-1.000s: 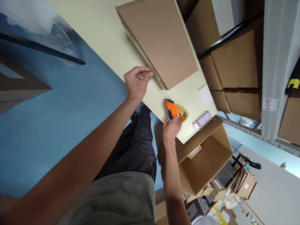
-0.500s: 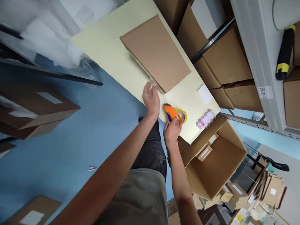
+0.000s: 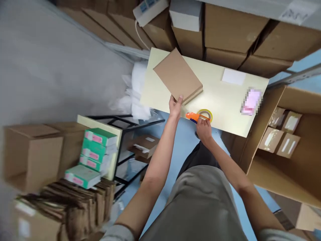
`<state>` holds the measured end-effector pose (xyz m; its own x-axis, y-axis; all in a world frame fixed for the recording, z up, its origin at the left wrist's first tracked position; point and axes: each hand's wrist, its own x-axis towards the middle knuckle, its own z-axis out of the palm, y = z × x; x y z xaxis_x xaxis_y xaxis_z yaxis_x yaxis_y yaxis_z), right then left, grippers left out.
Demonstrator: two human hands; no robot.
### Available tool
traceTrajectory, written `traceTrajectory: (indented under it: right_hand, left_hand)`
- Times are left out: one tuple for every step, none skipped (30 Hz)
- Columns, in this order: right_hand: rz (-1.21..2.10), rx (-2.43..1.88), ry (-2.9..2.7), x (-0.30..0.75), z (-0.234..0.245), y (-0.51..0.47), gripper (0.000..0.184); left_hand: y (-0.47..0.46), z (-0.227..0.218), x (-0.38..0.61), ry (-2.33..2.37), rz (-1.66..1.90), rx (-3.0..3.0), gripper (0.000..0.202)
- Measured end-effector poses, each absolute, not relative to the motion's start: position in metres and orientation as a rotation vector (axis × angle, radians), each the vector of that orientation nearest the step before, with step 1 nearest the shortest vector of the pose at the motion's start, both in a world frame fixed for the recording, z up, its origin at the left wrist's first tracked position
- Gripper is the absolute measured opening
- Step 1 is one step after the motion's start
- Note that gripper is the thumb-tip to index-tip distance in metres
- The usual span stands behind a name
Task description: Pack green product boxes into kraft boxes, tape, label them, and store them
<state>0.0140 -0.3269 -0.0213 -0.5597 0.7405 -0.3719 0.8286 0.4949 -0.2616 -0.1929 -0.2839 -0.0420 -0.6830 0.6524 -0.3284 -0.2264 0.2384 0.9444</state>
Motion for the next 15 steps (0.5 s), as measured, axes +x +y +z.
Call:
traceTrajectory:
  right_hand:
    - [-0.636, 1.334, 2.524, 0.011, -0.022, -0.329, 0.020]
    - [-0.650, 1.318, 2.526, 0.009, -0.021, -0.329, 0.021]
    - [-0.659, 1.303, 2.532, 0.011, -0.021, -0.329, 0.022]
    - [-0.666, 1.293, 2.538, 0.015, -0.021, -0.327, 0.023]
    - [-0.673, 1.293, 2.537, 0.023, -0.020, -0.326, 0.025]
    - [-0.675, 1.306, 2.526, 0.034, -0.019, -0.324, 0.028]
    - [-0.673, 1.330, 2.502, 0.049, -0.017, -0.323, 0.030]
    - [-0.662, 1.361, 2.470, 0.066, -0.016, -0.320, 0.032]
    - [-0.640, 1.395, 2.433, 0.085, -0.014, -0.317, 0.034]
    - [-0.613, 1.424, 2.396, 0.105, -0.013, -0.312, 0.034]
    - [-0.578, 1.450, 2.364, 0.122, -0.011, -0.306, 0.034]
    - [-0.541, 1.474, 2.342, 0.137, -0.011, -0.296, 0.035]
    - [-0.510, 1.489, 2.342, 0.147, -0.012, -0.284, 0.035]
    - [-0.486, 1.501, 2.355, 0.152, -0.013, -0.269, 0.036]
    - [-0.469, 1.512, 2.381, 0.151, -0.016, -0.252, 0.036]
  left_hand:
    - [-0.287, -0.041, -0.196, 1.814, 1.498, 0.411, 0.065]
    - [-0.289, -0.040, -0.197, 1.836, 1.461, 0.429, 0.065]
    - [-0.291, -0.039, -0.198, 1.850, 1.431, 0.447, 0.066]
    - [-0.291, -0.039, -0.198, 1.858, 1.409, 0.462, 0.067]
    - [-0.292, -0.039, -0.197, 1.862, 1.395, 0.472, 0.070]
    - [-0.292, -0.038, -0.197, 1.863, 1.386, 0.477, 0.072]
    - [-0.292, -0.038, -0.196, 1.865, 1.376, 0.480, 0.076]
    - [-0.293, -0.038, -0.196, 1.870, 1.363, 0.482, 0.078]
    - [-0.293, -0.037, -0.195, 1.881, 1.349, 0.485, 0.080]
    - [-0.293, -0.036, -0.195, 1.894, 1.335, 0.494, 0.080]
    - [-0.293, -0.036, -0.194, 1.905, 1.324, 0.506, 0.079]
    - [-0.294, -0.035, -0.194, 1.912, 1.319, 0.515, 0.077]
    - [-0.294, -0.035, -0.194, 1.915, 1.321, 0.517, 0.075]
    - [-0.295, -0.034, -0.194, 1.913, 1.325, 0.511, 0.073]
    - [-0.295, -0.034, -0.194, 1.907, 1.328, 0.497, 0.072]
